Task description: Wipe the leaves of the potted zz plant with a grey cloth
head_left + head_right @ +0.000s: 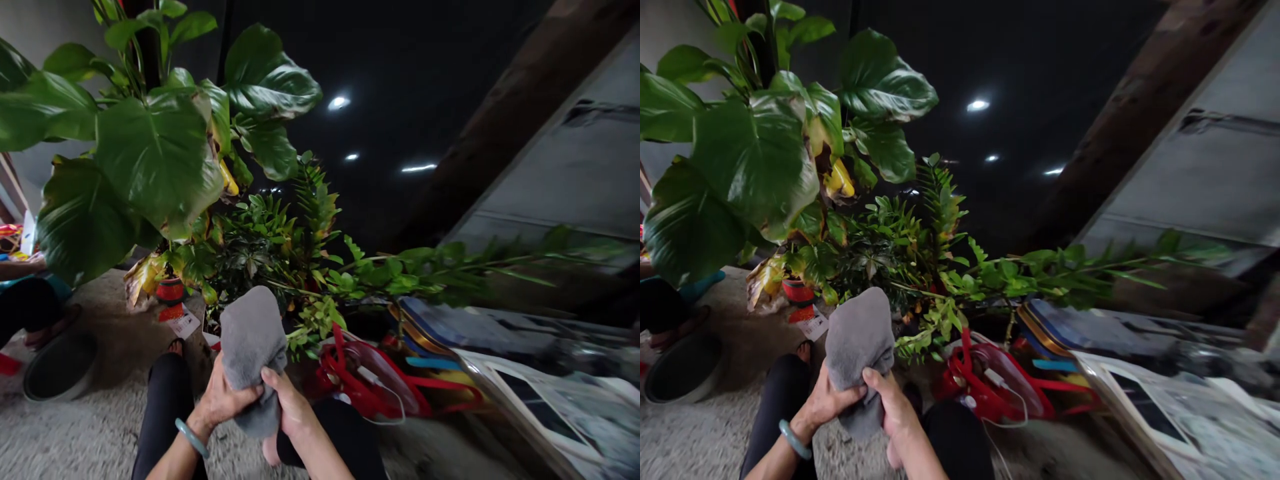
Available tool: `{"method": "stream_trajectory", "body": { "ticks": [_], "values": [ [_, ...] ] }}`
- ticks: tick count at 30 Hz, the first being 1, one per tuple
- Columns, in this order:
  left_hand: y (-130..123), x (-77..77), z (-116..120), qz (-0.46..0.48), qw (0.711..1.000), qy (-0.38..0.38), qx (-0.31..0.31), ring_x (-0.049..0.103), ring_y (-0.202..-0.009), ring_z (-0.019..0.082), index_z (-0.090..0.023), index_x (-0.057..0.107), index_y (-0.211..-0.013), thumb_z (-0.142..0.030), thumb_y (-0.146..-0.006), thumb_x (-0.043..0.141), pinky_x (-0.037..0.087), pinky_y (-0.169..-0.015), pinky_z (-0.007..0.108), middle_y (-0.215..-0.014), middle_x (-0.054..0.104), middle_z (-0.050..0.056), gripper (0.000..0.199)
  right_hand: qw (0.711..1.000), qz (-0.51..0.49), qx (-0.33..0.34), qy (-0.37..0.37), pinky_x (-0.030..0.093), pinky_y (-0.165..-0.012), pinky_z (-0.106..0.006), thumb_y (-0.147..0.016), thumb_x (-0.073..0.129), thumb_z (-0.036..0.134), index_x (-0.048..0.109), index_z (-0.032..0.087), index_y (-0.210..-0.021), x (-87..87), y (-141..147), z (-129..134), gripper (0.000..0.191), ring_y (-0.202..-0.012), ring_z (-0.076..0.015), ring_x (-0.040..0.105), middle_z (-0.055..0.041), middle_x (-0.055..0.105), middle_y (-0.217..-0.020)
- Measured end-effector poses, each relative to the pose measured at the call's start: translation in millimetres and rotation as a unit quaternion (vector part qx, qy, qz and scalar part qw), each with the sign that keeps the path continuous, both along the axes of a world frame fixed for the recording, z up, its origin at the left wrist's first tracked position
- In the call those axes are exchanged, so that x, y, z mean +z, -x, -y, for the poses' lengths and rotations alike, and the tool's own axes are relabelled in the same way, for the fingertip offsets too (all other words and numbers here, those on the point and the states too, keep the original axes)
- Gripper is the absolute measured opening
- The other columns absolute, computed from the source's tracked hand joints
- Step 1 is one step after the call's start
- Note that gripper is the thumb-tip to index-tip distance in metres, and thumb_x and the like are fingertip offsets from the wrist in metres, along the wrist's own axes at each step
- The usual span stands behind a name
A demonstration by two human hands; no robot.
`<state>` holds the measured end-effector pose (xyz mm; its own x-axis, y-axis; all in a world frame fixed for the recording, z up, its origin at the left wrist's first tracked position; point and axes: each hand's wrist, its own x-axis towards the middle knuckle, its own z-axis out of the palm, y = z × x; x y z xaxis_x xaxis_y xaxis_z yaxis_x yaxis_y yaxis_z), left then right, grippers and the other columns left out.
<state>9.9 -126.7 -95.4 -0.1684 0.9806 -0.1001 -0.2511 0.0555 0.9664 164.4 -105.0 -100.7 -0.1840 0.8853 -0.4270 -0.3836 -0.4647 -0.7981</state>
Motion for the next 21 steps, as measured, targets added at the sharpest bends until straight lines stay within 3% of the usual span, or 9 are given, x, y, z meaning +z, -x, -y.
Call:
{"method": "stream_trajectory", "body": {
  "ticks": [6, 8, 11, 15, 18, 21],
  "values": [
    [1.6, 15.2, -1.3, -0.112, 0.992, -0.051, -0.029, 0.057, -0.117, 0.044, -0.021, 0.074, -0.105, -0.031, -0.047, 0.092, 0.037, -0.114, 0.055, -0.111, 0.07, 0.015, 0.061, 1.0, 0.015, -0.016, -0.009, 0.052, -0.094, -0.045, -0.057, 0.089, 0.038, 0.073, 0.023, -0.1, 20.3, 2.9, 2.4, 0.048, -0.1, -0.0316, 0.072, -0.0068, 0.08, -0.1],
    [5.1, 24.3, -2.5, -0.096, 0.992, -0.071, -0.043, 0.058, -0.118, 0.044, -0.022, 0.074, -0.106, -0.029, -0.043, 0.093, 0.037, -0.114, 0.055, -0.11, 0.07, 0.014, 0.066, 1.0, 0.013, -0.01, -0.014, 0.053, -0.094, -0.045, -0.054, 0.09, 0.036, 0.073, 0.022, -0.095, 25.2, 1.6, 2.8, 0.047, -0.098, -0.0317, 0.073, -0.0068, 0.08, -0.099],
    [5.2, 33.1, -3.4, 0.01, 0.993, -0.096, -0.07, 0.056, -0.123, 0.041, -0.023, 0.07, -0.115, -0.031, -0.044, 0.092, 0.039, -0.113, 0.052, -0.117, 0.069, 0.012, 0.075, 1.0, 0.004, 0.026, 0.0, 0.055, -0.091, -0.044, -0.051, 0.091, 0.037, 0.074, 0.021, -0.089, 28.8, -1.9, 5.4, 0.045, -0.095, -0.0325, 0.074, -0.0071, 0.081, -0.093],
    [-5.1, 34.6, -8.9, 0.15, 0.985, -0.091, -0.004, 0.056, -0.126, 0.037, -0.02, 0.059, -0.131, -0.038, -0.048, 0.088, 0.043, -0.11, 0.044, -0.126, 0.067, 0.01, 0.089, 0.997, -0.036, 0.071, 0.023, 0.056, -0.09, -0.043, -0.051, 0.091, 0.03, 0.074, 0.021, -0.094, 31.4, -4.6, 7.5, 0.047, -0.094, -0.0321, 0.075, -0.0057, 0.08, -0.087],
    [-15.7, 31.1, -15.5, 0.146, 0.986, -0.044, 0.065, 0.064, -0.111, 0.032, -0.019, 0.056, -0.132, -0.034, -0.052, 0.084, 0.049, -0.099, 0.039, -0.116, 0.07, 0.009, 0.086, 0.993, -0.081, 0.084, 0.027, 0.056, -0.089, -0.043, -0.052, 0.091, 0.03, 0.073, 0.021, -0.1, 33.0, -4.7, 7.0, 0.052, -0.094, -0.0321, 0.075, -0.0064, 0.081, -0.089],
    [-27.0, 25.3, -18.5, 0.109, 0.989, -0.032, 0.093, 0.063, -0.113, 0.029, -0.019, 0.054, -0.132, -0.031, -0.059, 0.08, 0.047, -0.102, 0.037, -0.12, 0.069, 0.01, 0.079, 0.989, -0.121, 0.079, 0.011, 0.057, -0.088, -0.044, -0.055, 0.09, 0.038, 0.073, 0.021, -0.102, 30.8, -4.4, 6.5, 0.052, -0.096, -0.0327, 0.075, -0.0076, 0.08, -0.09]
  ]
}}
